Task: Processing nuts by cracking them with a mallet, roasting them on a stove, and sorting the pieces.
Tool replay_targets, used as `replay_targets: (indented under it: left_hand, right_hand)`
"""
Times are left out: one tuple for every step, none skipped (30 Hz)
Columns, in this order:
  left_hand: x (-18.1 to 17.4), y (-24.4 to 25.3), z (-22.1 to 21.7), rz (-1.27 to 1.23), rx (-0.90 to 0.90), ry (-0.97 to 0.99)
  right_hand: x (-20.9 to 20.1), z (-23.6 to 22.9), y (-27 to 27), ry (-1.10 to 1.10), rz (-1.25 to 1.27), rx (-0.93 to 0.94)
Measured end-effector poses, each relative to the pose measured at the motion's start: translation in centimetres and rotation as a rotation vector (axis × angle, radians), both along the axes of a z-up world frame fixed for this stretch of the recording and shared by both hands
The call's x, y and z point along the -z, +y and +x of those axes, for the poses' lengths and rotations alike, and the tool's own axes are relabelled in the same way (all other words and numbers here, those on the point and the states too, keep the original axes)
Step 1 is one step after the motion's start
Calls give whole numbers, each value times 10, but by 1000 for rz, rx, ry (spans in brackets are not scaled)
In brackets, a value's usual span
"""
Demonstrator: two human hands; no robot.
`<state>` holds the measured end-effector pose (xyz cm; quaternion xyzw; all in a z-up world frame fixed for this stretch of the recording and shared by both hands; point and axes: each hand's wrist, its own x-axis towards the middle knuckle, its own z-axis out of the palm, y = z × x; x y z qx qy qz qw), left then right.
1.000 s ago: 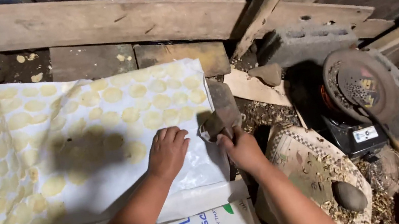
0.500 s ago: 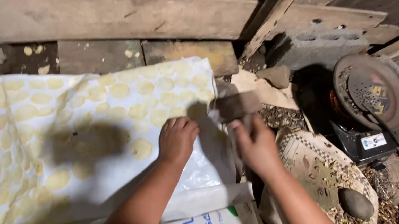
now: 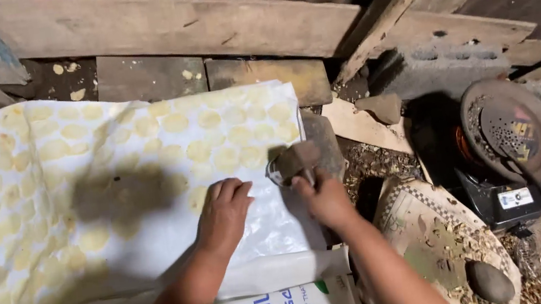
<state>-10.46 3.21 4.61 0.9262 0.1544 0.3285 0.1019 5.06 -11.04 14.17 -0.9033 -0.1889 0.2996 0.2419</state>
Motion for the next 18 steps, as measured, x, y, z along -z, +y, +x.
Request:
replay_targets:
  left_hand:
    - [1,1,1,9,-2,-12]
    - [3,3,3,2,-15,-19]
    - [7,-6,-9,-28,-26,0]
    - [5,-4,-3,-41,-25,15]
    - [2,-1,-2,-35,-6,-12]
    - [-2,1,0,-28,12,-39]
    - [4,2,6,-7,11,-62]
    - [8,5,13,-42,30,-31]
    - [13,6,16,-81,52,10]
    - [12,14,31,-63,54,-3]
    - [16,8,35,-72,39,14]
    - [21,2,39,-80,25,31]
    - [21,-1,45,-98,28,39]
    - [20,-4,52,-144,54,22]
    - [17,-3,61,-180,77,-1]
    - [27,-6,63,-187,78,2]
    - [34,-5,69,-145,57,28]
    - [40,-4,75,-102,36,54]
  right_hand:
    - [-3,7,-1,-12,9,-2]
    - [-6,14,-1,-62,47,-5]
    - [-6,10,-11,-87,63,-6]
    - [-1,6,-10,-73,49,-5]
    - [5,-2,-8,-174,48,-32]
    - [9,-10,-7,-275,47,-59]
    - [21,-9,-12,-299,67,-59]
    - [33,-7,-15,-170,64,-47]
    - [47,-8,-19,-31,56,-34]
    - [28,1,-7,-45,73,-33]
    - [12,2,-7,-26,12,4]
    - [-2,2,-7,-8,-48,40]
    - [-18,0,-13,0,-66,43]
    - [-34,-2,-18,-71,69,98]
    - [-51,-2,-19,-147,214,152]
    - [-53,-4,-28,-144,206,152]
    - [-57,-4,-35,-292,382,167]
    - [-61,-5,-41,-441,556,181]
